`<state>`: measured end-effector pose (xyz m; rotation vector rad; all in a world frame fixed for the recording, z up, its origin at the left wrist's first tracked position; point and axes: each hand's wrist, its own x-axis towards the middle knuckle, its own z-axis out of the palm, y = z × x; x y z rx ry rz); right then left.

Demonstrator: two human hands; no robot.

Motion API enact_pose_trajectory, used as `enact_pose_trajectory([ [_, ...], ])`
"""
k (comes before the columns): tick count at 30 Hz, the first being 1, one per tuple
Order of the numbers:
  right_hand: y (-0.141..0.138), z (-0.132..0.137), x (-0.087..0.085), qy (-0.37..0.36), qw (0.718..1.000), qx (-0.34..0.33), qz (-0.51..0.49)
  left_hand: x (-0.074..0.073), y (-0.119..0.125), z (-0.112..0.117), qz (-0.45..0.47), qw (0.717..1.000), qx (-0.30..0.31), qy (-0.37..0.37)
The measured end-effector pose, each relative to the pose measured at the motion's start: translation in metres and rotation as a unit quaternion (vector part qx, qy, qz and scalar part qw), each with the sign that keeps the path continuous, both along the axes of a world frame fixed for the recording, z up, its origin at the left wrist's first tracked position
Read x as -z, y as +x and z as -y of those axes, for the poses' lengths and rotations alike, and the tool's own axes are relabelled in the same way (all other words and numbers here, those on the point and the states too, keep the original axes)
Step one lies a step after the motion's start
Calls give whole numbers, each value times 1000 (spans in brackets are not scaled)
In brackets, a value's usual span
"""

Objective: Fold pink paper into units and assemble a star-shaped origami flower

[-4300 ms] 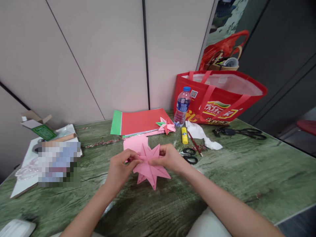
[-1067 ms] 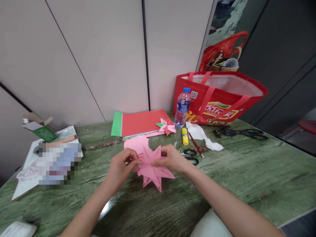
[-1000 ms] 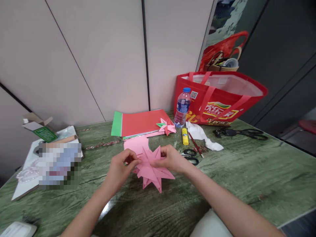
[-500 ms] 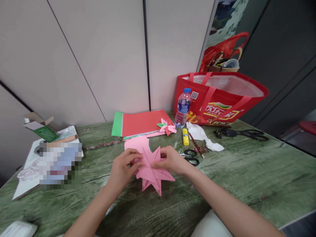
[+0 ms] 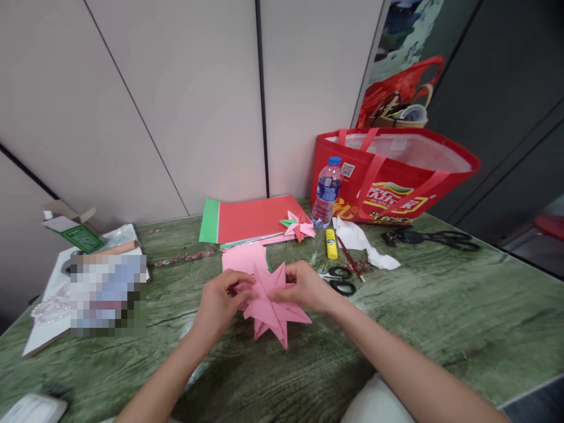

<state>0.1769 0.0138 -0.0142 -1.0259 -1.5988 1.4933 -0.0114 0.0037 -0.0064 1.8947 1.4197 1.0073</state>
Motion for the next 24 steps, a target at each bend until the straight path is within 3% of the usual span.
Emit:
enact_pose_trajectory([
  [8,1,0,1,-8,1000,3,-9,-12,-1,0,120,982,11,-143],
  [17,-1,0,1,18,1000,13,10,-11,3,2,74,994,-1,-79],
  [24,-5,2,8,98,991,47,74,-7,5,2,26,998,5,-54],
])
